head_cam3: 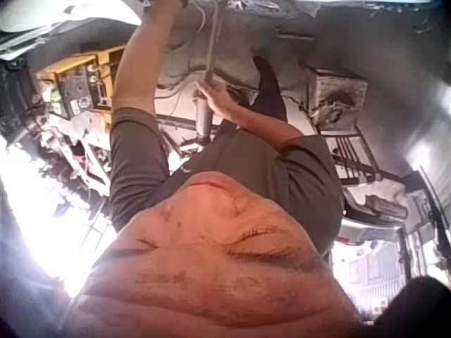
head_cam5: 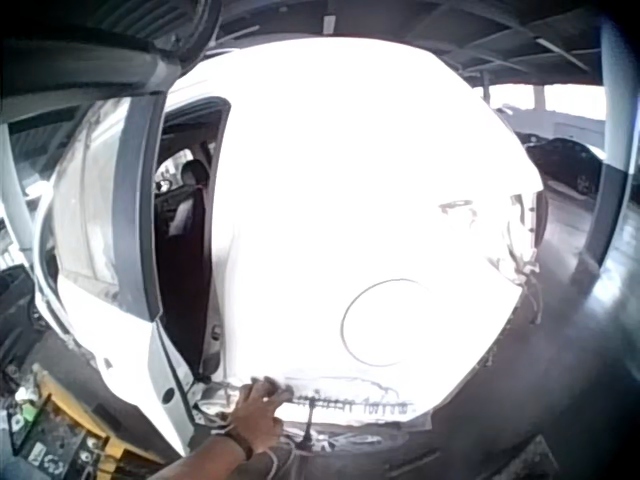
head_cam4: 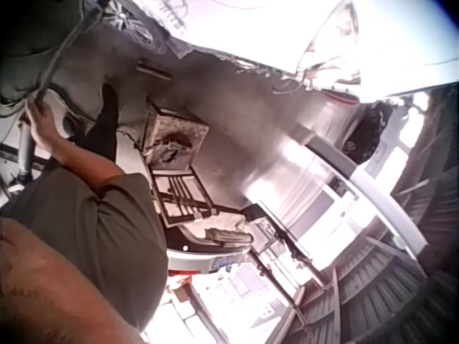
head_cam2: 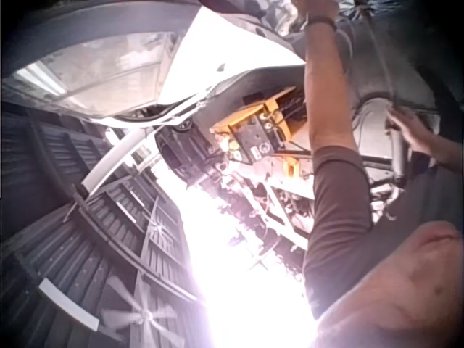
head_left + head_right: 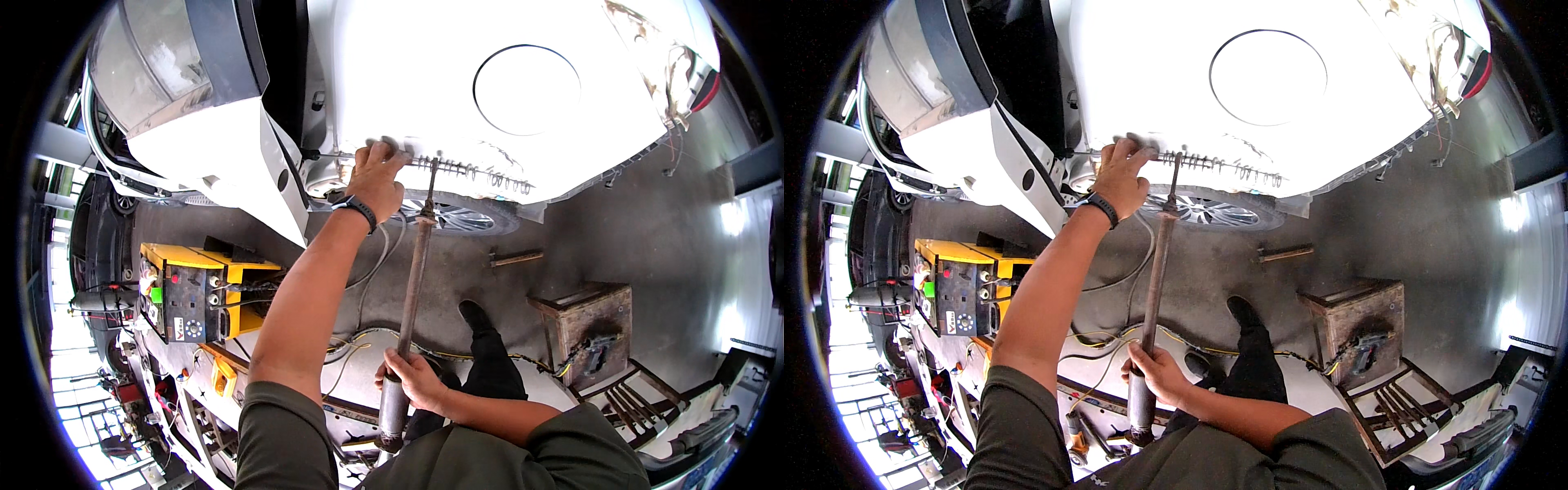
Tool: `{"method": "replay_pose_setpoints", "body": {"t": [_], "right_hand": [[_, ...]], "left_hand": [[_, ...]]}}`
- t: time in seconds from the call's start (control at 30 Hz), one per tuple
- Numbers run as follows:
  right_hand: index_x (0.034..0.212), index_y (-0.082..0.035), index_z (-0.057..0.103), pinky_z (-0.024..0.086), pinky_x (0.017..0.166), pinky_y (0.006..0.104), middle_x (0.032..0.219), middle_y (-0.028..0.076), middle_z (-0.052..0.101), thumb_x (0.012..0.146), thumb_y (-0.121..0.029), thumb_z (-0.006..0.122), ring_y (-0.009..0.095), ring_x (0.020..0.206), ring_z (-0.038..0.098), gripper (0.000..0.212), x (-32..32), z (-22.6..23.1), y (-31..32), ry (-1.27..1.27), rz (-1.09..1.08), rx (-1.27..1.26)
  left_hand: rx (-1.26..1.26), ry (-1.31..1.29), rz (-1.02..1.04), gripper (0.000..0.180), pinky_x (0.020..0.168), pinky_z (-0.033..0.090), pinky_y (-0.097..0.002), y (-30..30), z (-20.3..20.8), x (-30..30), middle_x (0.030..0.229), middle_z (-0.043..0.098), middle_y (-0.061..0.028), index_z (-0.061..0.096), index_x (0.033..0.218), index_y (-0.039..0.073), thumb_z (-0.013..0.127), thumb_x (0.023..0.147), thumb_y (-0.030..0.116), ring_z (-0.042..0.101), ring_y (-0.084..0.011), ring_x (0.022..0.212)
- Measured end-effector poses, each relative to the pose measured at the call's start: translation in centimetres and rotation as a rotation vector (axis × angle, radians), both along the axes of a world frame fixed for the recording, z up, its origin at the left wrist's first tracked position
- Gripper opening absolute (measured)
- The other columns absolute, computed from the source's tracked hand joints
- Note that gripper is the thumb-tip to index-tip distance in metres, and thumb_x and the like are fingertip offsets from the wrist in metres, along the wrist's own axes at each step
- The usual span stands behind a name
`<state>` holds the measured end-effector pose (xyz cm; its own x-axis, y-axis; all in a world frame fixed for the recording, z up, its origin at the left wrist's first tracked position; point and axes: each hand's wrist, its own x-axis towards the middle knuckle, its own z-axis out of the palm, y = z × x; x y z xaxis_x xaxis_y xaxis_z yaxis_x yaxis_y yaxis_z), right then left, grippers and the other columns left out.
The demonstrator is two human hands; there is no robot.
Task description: The person welds metal loops onto a damaged car panel using a stud welder and then uses a slide hammer to pull the dent out by hooking it onto the loops.
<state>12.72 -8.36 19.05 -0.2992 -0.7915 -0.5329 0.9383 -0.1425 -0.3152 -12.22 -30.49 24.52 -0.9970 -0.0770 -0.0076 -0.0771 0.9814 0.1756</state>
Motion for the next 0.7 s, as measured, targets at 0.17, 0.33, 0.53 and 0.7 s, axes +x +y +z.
{"method": "replay_pose_setpoints", "body": {"t": [0.17, 0.33, 0.53, 0.7], "right_hand": [[0.096, -0.005, 0.06, 0.053, 0.079, 0.0363, 0.088, 0.007, 0.065, 0.101, -0.051, 0.06, 0.017, 0.083, 0.065, 0.046, 0.1, -0.4, -0.2, 0.012, 0.02, -0.007], [0.096, -0.005, 0.061, 0.053, 0.079, 0.0362, 0.088, 0.007, 0.065, 0.101, -0.052, 0.06, 0.018, 0.084, 0.066, 0.047, 0.3, -0.5, -0.6, 0.002, 0.029, 0.0], [0.094, -0.005, 0.061, 0.053, 0.08, 0.0372, 0.087, 0.008, 0.065, 0.1, -0.055, 0.06, 0.018, 0.084, 0.066, 0.051, 0.0, -0.5, -1.0, -0.009, 0.04, 0.013], [0.09, -0.006, 0.062, 0.053, 0.077, 0.0365, 0.086, 0.008, 0.064, 0.1, -0.057, 0.058, 0.017, 0.082, 0.064, 0.052, 0.7, -0.6, -1.7, -0.017, 0.031, 0.036]], "left_hand": [[0.021, 0.032, 0.006, 0.051, 0.115, 0.04, -0.0455, 0.0, -0.3, 0.2, 0.139, 0.048, -0.0116, 0.061, 0.134, 0.015, 0.063, 0.084, 0.009, 0.04, -0.0365, 0.131], [0.024, 0.042, 0.003, 0.051, 0.115, 0.041, -0.0461, -0.2, -0.4, 0.3, 0.139, 0.047, -0.0116, 0.061, 0.135, 0.015, 0.063, 0.085, 0.01, 0.039, -0.0373, 0.132], [-0.021, 0.034, -0.002, 0.052, 0.115, 0.041, -0.0461, -0.1, -0.8, 0.0, 0.141, 0.046, -0.0104, 0.06, 0.136, 0.016, 0.062, 0.085, 0.011, 0.039, -0.0356, 0.133], [-0.004, -0.035, 0.019, 0.054, 0.116, 0.04, -0.0462, 0.2, -0.1, -0.1, 0.144, 0.045, -0.01, 0.058, 0.139, 0.016, 0.06, 0.086, 0.011, 0.037, -0.0347, 0.136]]}}
